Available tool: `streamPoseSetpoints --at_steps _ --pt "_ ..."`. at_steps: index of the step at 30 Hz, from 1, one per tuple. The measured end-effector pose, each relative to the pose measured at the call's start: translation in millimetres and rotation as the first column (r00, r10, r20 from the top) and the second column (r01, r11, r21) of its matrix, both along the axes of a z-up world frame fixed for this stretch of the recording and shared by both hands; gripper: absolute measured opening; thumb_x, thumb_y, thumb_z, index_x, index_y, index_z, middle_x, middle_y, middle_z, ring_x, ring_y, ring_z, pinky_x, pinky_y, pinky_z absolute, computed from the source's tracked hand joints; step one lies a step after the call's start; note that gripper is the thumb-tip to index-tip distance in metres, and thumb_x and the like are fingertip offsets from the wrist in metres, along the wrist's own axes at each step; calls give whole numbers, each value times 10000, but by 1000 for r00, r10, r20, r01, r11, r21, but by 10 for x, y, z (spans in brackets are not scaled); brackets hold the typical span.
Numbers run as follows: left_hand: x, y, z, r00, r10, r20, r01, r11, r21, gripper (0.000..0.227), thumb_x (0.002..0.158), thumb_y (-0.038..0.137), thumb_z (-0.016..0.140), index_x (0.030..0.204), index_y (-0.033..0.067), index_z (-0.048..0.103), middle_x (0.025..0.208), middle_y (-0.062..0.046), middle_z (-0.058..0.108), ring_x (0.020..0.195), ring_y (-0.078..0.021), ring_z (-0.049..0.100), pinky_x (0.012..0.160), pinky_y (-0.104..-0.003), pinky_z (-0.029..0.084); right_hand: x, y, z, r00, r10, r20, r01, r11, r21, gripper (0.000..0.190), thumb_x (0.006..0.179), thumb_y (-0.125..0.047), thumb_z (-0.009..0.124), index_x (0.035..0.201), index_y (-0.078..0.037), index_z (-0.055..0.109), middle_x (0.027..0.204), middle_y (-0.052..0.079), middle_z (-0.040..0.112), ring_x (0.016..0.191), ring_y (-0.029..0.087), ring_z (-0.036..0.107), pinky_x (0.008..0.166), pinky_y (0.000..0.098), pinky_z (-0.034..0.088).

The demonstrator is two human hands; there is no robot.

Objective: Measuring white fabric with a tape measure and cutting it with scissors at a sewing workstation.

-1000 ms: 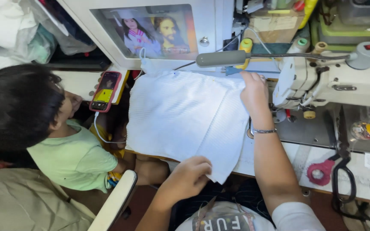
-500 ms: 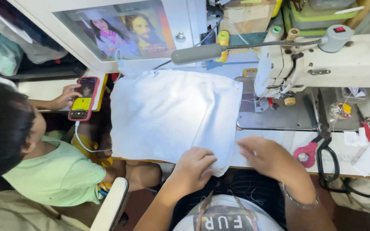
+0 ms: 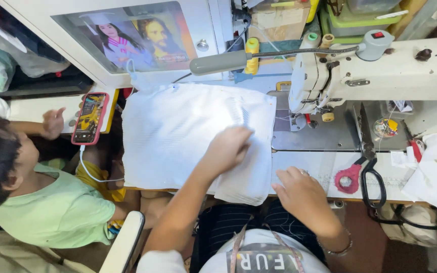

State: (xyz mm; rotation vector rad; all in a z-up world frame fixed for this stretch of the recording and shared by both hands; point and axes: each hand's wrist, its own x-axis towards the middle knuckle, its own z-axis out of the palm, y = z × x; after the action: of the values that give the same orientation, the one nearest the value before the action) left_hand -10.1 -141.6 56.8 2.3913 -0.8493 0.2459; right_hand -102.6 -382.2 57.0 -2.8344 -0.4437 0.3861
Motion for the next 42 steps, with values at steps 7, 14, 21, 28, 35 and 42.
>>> streamPoseSetpoints --at_steps 7,14,21,28,35,42 --pt "1509 -634 -637 996 60 72 -71 985 154 413 807 79 625 1216 24 594 1113 -155 660 1053 -371 596 787 -508 518 -74 54 -300 978 -95 184 87 995 48 329 973 -419 545 1146 -144 602 998 72 595 933 335 607 747 496 546" --pt "1811 -564 -671 985 134 -110 -102 962 255 251 742 138 698 986 137 642 981 -90 670 948 -332 607 851 -475 438 175 -4 -344 977 -171 130 150 976 160 650 959 -471 558 1481 -95 462 1257 103 600 1127 326 597 911 499 523" --pt "1402 388 186 945 4 -327 -151 892 -426 328 751 156 831 1059 122 721 830 -4 571 792 -154 563 762 -321 505 656 280 -350 984 -177 13 158 909 385 869 923 -436 654 1611 -71 269 1325 222 634 1284 467 568 1158 627 338" --pt "738 1325 905 948 -73 -309 -156 742 -653 303 737 -110 803 963 54 686 872 -39 681 847 -111 649 848 -269 539 876 493 -1034 999 -48 -2 46 945 324 306 785 -515 689 1050 -367 728 1148 -124 724 1236 158 580 1022 409 420" --pt "-28 1978 1021 939 -21 -344 -267 584 -766 448 672 -106 811 1069 24 649 892 -90 687 886 -147 671 904 -294 514 833 208 69 914 173 -366 289 355 889 225 809 -39 799 1028 -14 752 791 54 723 795 154 657 827 356 549" --pt "-496 2423 345 849 136 -511 -508 476 -718 462 716 -58 819 1133 29 643 827 18 597 758 -64 613 737 -197 508 1154 451 517 987 125 -99 -44 811 583 293 866 -225 711 1142 -134 747 925 173 770 973 346 736 891 487 550"
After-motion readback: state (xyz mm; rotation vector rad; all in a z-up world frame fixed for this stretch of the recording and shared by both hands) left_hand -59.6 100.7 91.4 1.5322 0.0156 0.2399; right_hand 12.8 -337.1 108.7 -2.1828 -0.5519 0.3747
